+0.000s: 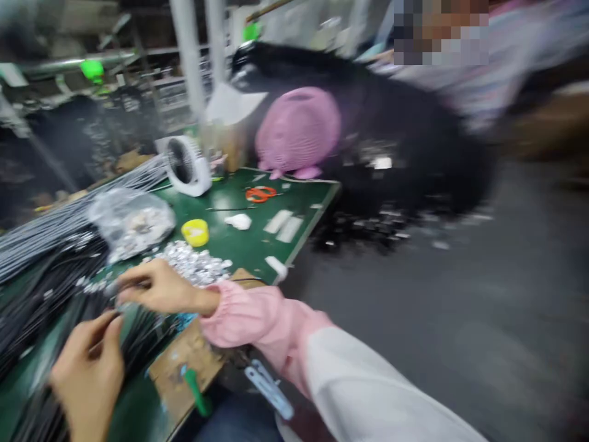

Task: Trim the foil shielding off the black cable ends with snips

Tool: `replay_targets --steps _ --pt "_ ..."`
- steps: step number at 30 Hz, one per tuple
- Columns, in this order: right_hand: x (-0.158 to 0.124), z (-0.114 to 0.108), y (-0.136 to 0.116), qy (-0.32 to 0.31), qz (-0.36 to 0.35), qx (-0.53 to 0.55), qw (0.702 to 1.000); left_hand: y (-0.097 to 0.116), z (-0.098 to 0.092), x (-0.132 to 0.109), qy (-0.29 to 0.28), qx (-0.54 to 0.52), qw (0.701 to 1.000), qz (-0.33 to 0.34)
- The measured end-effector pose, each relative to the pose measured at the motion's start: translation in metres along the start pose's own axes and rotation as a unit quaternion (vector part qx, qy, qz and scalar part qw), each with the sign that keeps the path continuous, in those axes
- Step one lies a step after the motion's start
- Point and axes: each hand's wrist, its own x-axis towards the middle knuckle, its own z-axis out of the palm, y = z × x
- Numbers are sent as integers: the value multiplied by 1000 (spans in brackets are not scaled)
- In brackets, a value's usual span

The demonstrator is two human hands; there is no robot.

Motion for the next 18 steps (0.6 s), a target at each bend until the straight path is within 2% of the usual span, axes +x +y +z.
replay_targets --steps 2,5,7,13,18 --pt "-9 -1 -4 -21 -15 49 998 5 -5 -2 -19 -7 1000 -1" --pt "-11 -3 -2 19 -29 44 998 12 -6 -2 -57 -17 998 -28" --pt "-12 -2 1 35 -32 37 998 15 -6 -3 -61 -29 997 -35" --pt "-17 1 -3 17 -38 62 997 18 -7 -11 -68 -58 995 -49" --pt "-18 1 -2 33 -53 27 998 18 -7 -11 -76 -68 993 -57"
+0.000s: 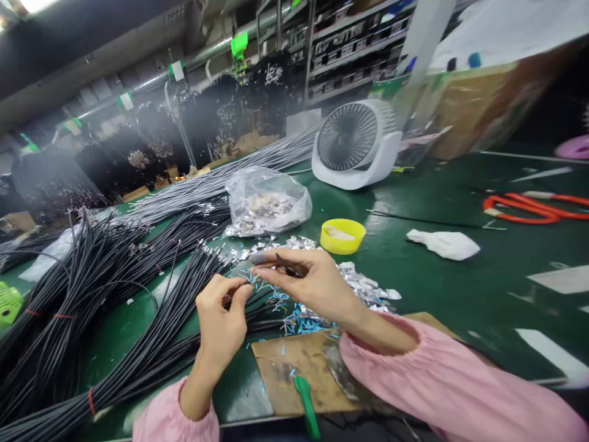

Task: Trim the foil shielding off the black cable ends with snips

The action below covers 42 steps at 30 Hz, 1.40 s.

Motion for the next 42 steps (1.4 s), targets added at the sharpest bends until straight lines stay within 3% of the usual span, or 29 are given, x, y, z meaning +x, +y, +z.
replay_targets --steps 9,12,15,21,29,31,36,42 --pt "-3 3 -3 13 -59 -64 996 2 0 -1 -3 -29 999 -15" --pt "-3 4 -3 9 -64 -75 995 7 -2 0 -48 -102 991 -76" --pt "-5 4 -1 11 -96 -105 990 12 -4 1 -90 -210 958 -171" --pt "-11 3 4 40 -247 -212 945 15 -6 3 -118 -310 911 -243" --pt "-13 4 3 21 -330 -230 915 15 -5 5 -85 -310 912 -253" --pt "-14 5 2 36 -293 -204 934 13 -4 6 -78 -312 914 -248" --pt "-11 7 3 56 -95 -79 991 11 -4 4 -73 -297 926 -220" --pt "-8 6 4 51 -48 -22 997 11 -4 2 -69 -231 954 -178"
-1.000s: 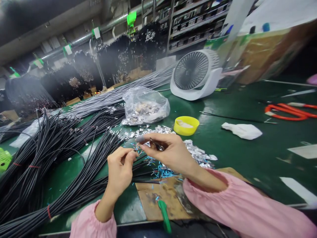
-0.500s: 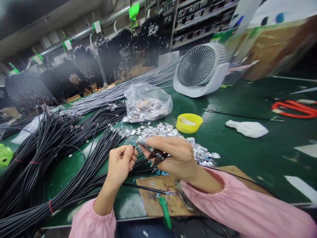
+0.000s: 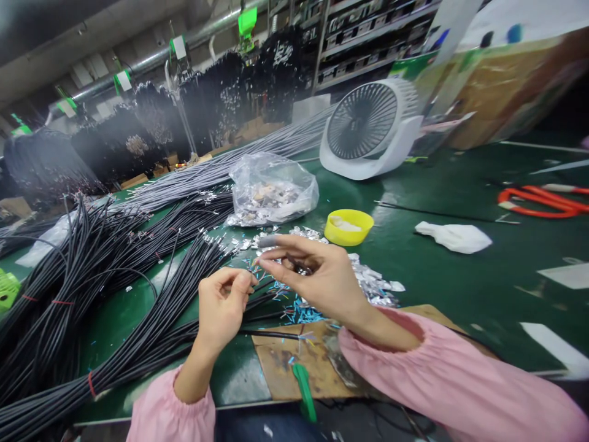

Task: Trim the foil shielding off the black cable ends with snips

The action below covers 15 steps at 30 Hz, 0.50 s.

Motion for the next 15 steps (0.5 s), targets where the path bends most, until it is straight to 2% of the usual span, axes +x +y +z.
replay_targets --steps 9,15 --pt "-2 0 -3 18 -35 -24 999 0 2 -1 4 -3 1000 -8" --pt "-2 2 3 32 -27 -2 999 0 4 0 2 -29 1000 -11"
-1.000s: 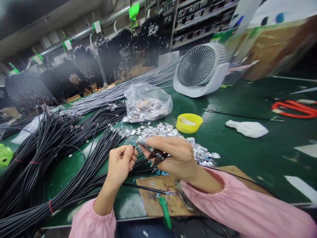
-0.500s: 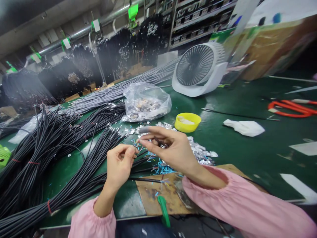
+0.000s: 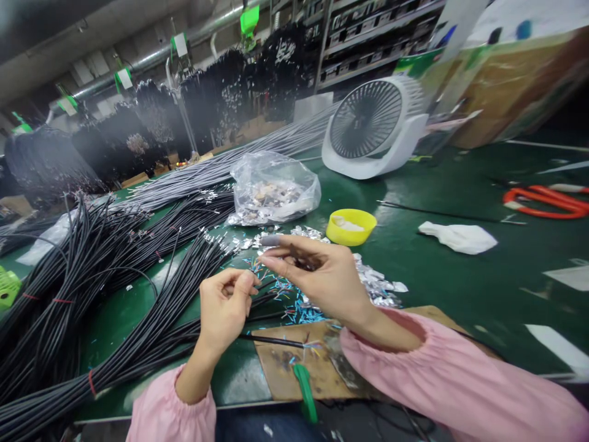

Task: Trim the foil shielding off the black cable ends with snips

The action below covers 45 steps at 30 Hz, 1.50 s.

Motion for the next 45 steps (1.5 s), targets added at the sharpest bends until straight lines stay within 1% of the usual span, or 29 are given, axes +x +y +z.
replay_targets --steps 2,4,6,8,10,13,16,18,19,21,23,25,27,29,32,34,37,40,42,43,45 --pt "-2 0 1 2 -33 -38 999 0 0 0 7 -1 1000 -2" --pt "-5 -1 0 2 -110 -112 988 0 0 0 17 -2 1000 -4" --pt "-7 -1 -1 -3 -208 -193 959 0 1 0 28 -7 1000 -3" --pt "-9 -1 -2 -9 -283 -252 925 -1 1 0 40 -9 999 0" --pt "-10 0 -3 -18 -317 -274 908 -1 1 0 49 -6 999 7" --pt "-11 0 -4 -25 -325 -259 909 -3 2 1 54 -1 998 14" --pt "-12 -1 -5 -21 -287 -239 928 -3 1 1 55 1 998 8" --pt "-12 -1 -6 -8 -240 -217 946 -3 1 1 55 3 998 8" --pt "-11 -1 -6 3 -207 -201 957 -2 1 1 53 7 999 10" --pt "-7 -1 -6 22 -116 -153 981 -1 1 0 44 19 999 18" --pt "-2 -1 -6 15 -8 -88 996 0 1 -1 32 34 999 25" --pt "2 -1 -6 -17 80 -14 997 1 2 -2 24 44 998 26" --pt "5 0 -7 -49 138 47 988 1 2 -2 19 47 998 24" --pt "5 0 -7 -60 185 94 976 1 2 -2 15 44 999 21" --pt "4 0 -9 -68 235 132 961 0 1 -1 3 28 1000 9" --pt "4 -1 -9 -76 237 128 960 0 0 0 -5 9 1000 -8" --pt "5 0 -9 -63 186 78 977 -1 0 1 -21 -20 999 -32" --pt "2 0 -9 -39 87 1 996 -1 1 1 -34 -38 998 -44" --pt "-1 -1 -8 -25 -11 -75 997 1 1 1 -28 -36 998 -47" --pt "-3 -2 -8 -24 -76 -114 990 1 2 0 -23 -30 998 -48" --pt "-6 -4 -7 -51 -217 -166 960 3 2 0 -10 -11 999 -47"
